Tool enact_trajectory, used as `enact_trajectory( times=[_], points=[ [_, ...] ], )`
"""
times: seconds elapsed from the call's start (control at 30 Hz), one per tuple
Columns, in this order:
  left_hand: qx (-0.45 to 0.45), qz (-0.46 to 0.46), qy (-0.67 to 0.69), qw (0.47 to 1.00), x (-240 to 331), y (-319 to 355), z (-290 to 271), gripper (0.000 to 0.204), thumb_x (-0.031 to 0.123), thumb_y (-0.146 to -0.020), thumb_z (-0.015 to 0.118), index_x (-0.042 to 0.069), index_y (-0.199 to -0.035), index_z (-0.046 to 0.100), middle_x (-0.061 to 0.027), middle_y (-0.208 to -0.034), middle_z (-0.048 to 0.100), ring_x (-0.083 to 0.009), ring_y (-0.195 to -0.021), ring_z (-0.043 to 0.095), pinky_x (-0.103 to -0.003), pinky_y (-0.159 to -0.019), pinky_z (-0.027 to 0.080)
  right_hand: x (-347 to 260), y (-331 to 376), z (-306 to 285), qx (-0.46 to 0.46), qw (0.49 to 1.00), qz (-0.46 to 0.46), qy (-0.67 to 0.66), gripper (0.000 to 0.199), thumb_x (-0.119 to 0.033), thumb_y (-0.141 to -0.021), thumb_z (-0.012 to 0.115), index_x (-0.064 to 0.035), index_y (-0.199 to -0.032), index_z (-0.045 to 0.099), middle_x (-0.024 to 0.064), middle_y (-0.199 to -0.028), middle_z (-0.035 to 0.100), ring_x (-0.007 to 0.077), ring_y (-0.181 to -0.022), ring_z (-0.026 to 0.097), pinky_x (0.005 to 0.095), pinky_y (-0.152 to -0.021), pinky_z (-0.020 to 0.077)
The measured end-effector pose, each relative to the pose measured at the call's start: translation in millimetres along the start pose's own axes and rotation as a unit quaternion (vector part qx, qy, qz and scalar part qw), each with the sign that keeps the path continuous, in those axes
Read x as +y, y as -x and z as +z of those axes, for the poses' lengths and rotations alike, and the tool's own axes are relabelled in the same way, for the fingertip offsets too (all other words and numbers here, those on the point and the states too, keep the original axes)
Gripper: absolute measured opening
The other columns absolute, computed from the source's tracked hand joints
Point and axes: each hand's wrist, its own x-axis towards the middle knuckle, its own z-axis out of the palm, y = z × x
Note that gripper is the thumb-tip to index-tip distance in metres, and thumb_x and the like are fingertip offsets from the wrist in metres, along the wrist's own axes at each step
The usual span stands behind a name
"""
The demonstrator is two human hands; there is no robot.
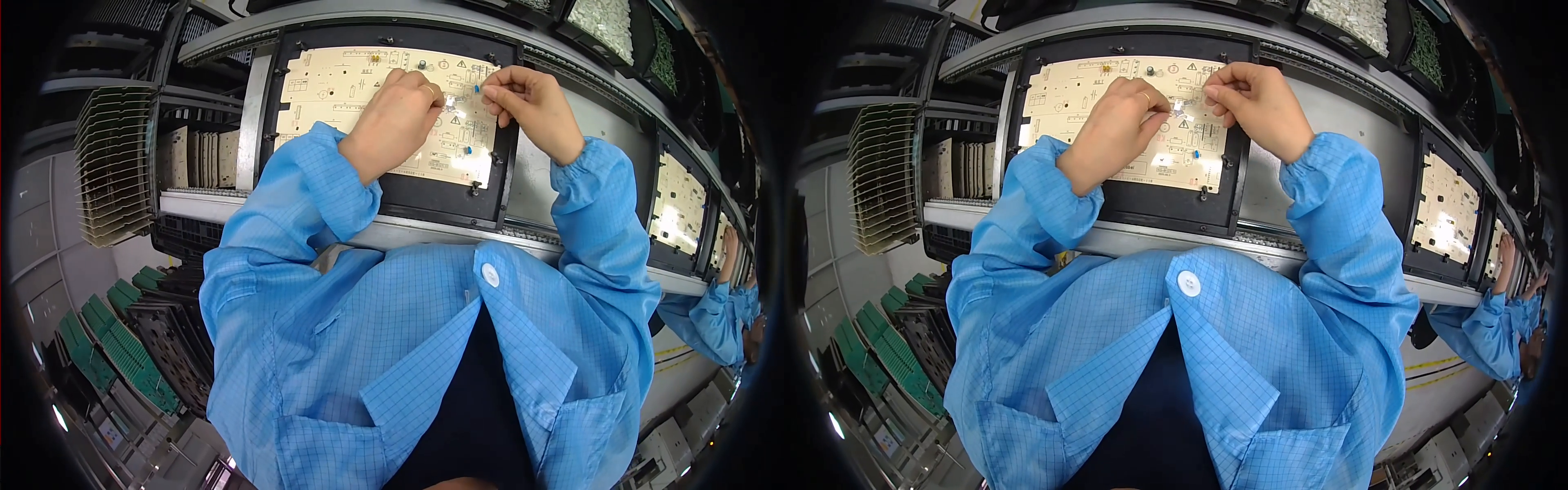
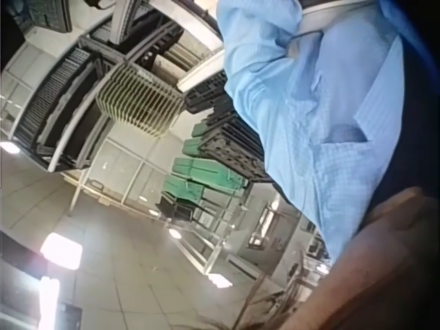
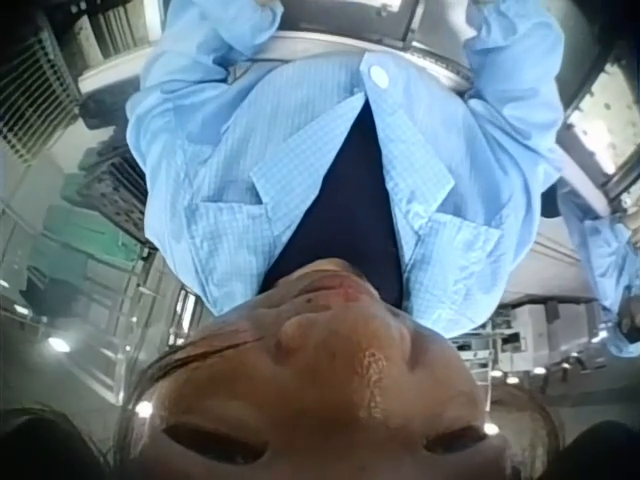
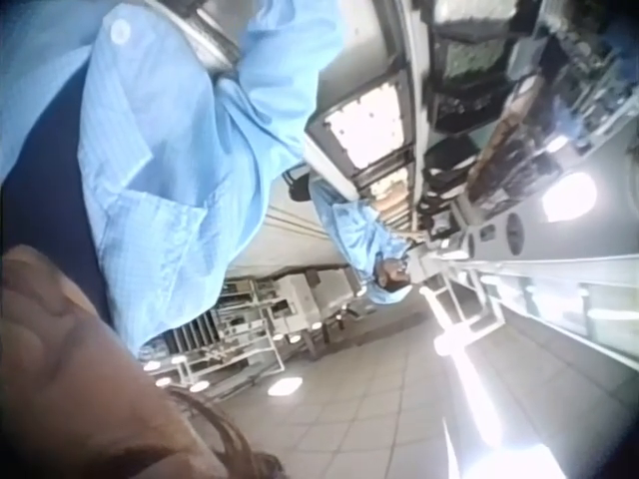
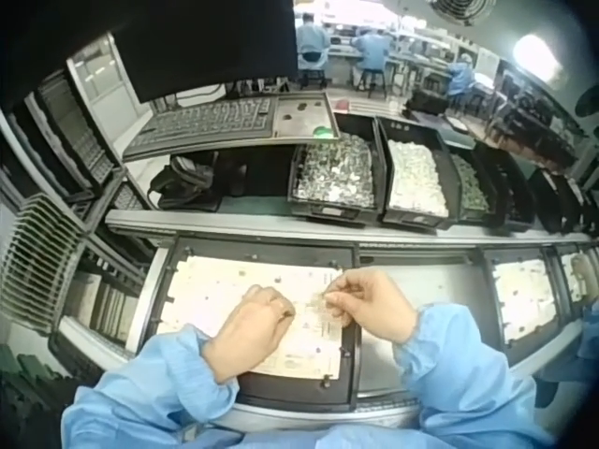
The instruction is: Assembling electronic components onto circuit boards at a manual assembly station.
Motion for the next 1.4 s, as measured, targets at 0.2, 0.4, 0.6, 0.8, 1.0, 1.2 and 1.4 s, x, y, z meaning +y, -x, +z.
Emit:
enact_trajectory(
  times=[0.2, 0.4, 0.6, 0.8, 1.0, 1.2, 1.4],
  points=[
    [-0.053, -0.112, 0.111, 0.986, 10.3, -29.8, -20.2, 0.016, 0.006, -0.082, 0.061, -0.003, -0.092, 0.069, -0.0191, -0.085, 0.068, -0.0345, -0.081, 0.065, -0.040, -0.075, 0.052, 4.0, 26.9, -13.0, 0.078, 0.994, 0.012, -0.072, 0.017, -0.009, -0.094, 0.059, 0.0027, -0.106, 0.062, 0.0044, -0.085, 0.064, 0.0082, -0.071, 0.057, 0.0216, -0.062, 0.0476],
    [-0.030, -0.073, 0.057, 0.995, -1.1, -76.9, 6.6, 0.022, 0.009, -0.082, 0.063, -0.004, -0.099, 0.068, -0.0134, -0.081, 0.069, -0.0204, -0.073, 0.067, -0.031, -0.068, 0.053, 41.3, 36.1, -28.9, 0.141, 0.981, -0.009, -0.131, 0.018, -0.012, -0.095, 0.058, 0.0004, -0.107, 0.061, 0.0046, -0.087, 0.065, 0.0090, -0.076, 0.057, 0.0223, -0.065, 0.0462],
    [-0.040, -0.078, 0.031, 0.996, -1.6, -87.0, 21.6, 0.022, 0.008, -0.082, 0.063, -0.005, -0.099, 0.068, -0.0135, -0.081, 0.069, -0.0194, -0.072, 0.066, -0.031, -0.068, 0.053, 44.9, 44.7, -44.7, 0.204, 0.970, -0.023, -0.127, 0.017, -0.012, -0.094, 0.059, -0.0006, -0.106, 0.062, 0.0038, -0.088, 0.065, 0.0083, -0.077, 0.057, 0.0216, -0.067, 0.0457],
    [-0.071, -0.101, 0.040, 0.992, -1.8, -91.7, 21.8, 0.021, 0.008, -0.083, 0.063, -0.005, -0.098, 0.069, -0.0146, -0.080, 0.069, -0.0194, -0.071, 0.067, -0.031, -0.066, 0.054, 37.4, 50.5, -42.5, 0.217, 0.969, -0.049, -0.105, 0.016, -0.011, -0.095, 0.058, 0.0001, -0.106, 0.062, 0.0046, -0.089, 0.065, 0.0088, -0.078, 0.057, 0.0216, -0.068, 0.0458],
    [-0.076, -0.091, -0.044, 0.992, 20.0, -94.6, 19.8, 0.018, 0.007, -0.082, 0.062, -0.006, -0.094, 0.069, -0.0198, -0.079, 0.068, -0.0271, -0.074, 0.069, -0.036, -0.069, 0.055, 38.5, 50.7, -43.3, 0.212, 0.968, -0.055, -0.122, 0.017, -0.011, -0.094, 0.060, 0.0008, -0.106, 0.062, 0.0063, -0.091, 0.067, 0.0103, -0.082, 0.060, 0.0229, -0.071, 0.0481],
    [-0.056, -0.040, -0.106, 0.992, 33.3, -98.9, 26.9, 0.010, -0.005, -0.071, 0.058, -0.007, -0.075, 0.067, -0.0281, -0.079, 0.065, -0.0427, -0.080, 0.066, -0.045, -0.075, 0.054, 44.8, 48.7, -48.0, 0.232, 0.968, -0.049, -0.084, 0.018, -0.012, -0.092, 0.064, 0.0004, -0.106, 0.063, 0.0040, -0.091, 0.066, 0.0101, -0.082, 0.058, 0.0229, -0.072, 0.0476],
    [-0.144, -0.120, -0.060, 0.981, 33.6, -97.4, 13.5, 0.022, 0.009, -0.090, 0.057, -0.005, -0.107, 0.063, -0.0243, -0.091, 0.066, -0.0379, -0.085, 0.066, -0.043, -0.077, 0.052, 49.0, 44.9, -48.9, 0.208, 0.968, -0.034, -0.133, 0.019, -0.009, -0.090, 0.066, 0.0021, -0.105, 0.064, 0.0039, -0.090, 0.065, 0.0106, -0.080, 0.058, 0.0239, -0.072, 0.0489]
  ],
)
